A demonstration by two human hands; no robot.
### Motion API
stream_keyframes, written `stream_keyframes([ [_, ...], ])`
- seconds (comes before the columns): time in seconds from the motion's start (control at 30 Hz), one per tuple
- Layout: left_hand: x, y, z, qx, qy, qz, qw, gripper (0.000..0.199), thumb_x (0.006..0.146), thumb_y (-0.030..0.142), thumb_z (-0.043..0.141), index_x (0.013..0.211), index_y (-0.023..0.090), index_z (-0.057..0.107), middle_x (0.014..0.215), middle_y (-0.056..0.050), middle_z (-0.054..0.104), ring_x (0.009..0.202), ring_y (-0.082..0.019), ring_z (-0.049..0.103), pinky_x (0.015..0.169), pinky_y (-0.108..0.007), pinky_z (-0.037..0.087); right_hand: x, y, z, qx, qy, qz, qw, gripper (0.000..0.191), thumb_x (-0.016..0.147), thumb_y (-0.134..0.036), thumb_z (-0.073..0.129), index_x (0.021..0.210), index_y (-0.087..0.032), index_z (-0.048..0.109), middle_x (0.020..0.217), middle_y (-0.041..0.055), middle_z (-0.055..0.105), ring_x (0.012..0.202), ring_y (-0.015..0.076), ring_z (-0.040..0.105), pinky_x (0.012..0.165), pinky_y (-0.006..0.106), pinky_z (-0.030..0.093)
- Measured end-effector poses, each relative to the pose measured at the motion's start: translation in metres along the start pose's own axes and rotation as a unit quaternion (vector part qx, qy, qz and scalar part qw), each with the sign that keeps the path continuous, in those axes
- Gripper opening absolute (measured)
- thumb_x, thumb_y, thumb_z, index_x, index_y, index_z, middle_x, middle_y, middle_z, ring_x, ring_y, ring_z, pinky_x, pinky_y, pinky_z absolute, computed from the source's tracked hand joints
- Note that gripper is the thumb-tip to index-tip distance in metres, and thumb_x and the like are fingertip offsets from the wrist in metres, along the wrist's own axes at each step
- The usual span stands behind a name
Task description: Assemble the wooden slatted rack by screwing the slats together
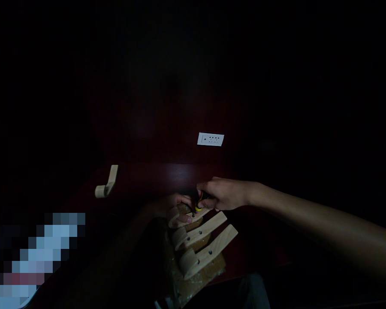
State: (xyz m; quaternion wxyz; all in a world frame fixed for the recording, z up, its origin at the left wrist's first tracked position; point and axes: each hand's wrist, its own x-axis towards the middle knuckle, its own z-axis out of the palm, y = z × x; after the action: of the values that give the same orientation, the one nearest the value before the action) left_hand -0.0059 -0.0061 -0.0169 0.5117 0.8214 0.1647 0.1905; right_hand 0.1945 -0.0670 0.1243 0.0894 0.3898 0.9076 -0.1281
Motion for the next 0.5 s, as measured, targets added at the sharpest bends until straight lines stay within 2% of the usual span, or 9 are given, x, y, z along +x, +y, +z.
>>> stream_keyframes([
  [0.13, 0.0002, -0.0005, 0.0, 0.0, -0.004, -0.005, 1.0, 0.038, 0.072, 0.032, 0.074, 0.102, 0.01, 0.07, 0.108, -0.01, 0.066, 0.1, -0.026, 0.059, 0.09, -0.036, 0.042, -0.0003, 0.0009, 0.0037, 0.023, -0.002, 0.004, 1.0, 0.025, 0.086, -0.026, 0.057, 0.108, -0.016, 0.054, 0.078, 0.0023, 0.061, 0.062, 0.012, 0.051, 0.053, 0.022, 0.035],
  [0.23, -0.001, -0.0022, 0.0002, -0.006, -0.002, -0.016, 1.0, 0.039, 0.072, 0.035, 0.074, 0.102, 0.01, 0.07, 0.102, -0.008, 0.068, 0.096, -0.024, 0.059, 0.086, -0.033, 0.043, 0.0003, 0.0008, 0.006, 0.053, 0.008, -0.014, 0.998, 0.035, 0.079, -0.018, 0.06, 0.112, -0.015, 0.05, 0.087, 0.0042, 0.061, 0.067, 0.0122, 0.053, 0.056, 0.021, 0.038],
  [0.37, -0.0035, -0.0044, 0.0011, -0.013, -0.001, -0.033, 0.999, 0.038, 0.074, 0.038, 0.072, 0.1, 0.01, 0.07, 0.085, -0.005, 0.07, 0.087, -0.022, 0.06, 0.078, -0.03, 0.046, 0.0029, 0.0018, 0.0061, 0.04, 0.035, -0.065, 0.996, 0.025, 0.079, -0.009, 0.056, 0.103, -0.015, 0.056, 0.093, 0.0061, 0.062, 0.076, 0.0134, 0.055, 0.063, 0.022, 0.04],
  [0.5, -0.0035, -0.0056, 0.002, -0.014, 0.019, -0.033, 0.999, 0.037, 0.072, 0.037, 0.075, 0.097, 0.01, 0.071, 0.085, -0.005, 0.071, 0.085, -0.022, 0.061, 0.078, -0.031, 0.046, 0.0057, 0.0019, 0.0033, 0.024, 0.027, -0.061, 0.998, 0.017, 0.082, -0.013, 0.057, 0.099, -0.017, 0.061, 0.087, 0.004, 0.065, 0.073, 0.0128, 0.057, 0.062, 0.021, 0.04],
])
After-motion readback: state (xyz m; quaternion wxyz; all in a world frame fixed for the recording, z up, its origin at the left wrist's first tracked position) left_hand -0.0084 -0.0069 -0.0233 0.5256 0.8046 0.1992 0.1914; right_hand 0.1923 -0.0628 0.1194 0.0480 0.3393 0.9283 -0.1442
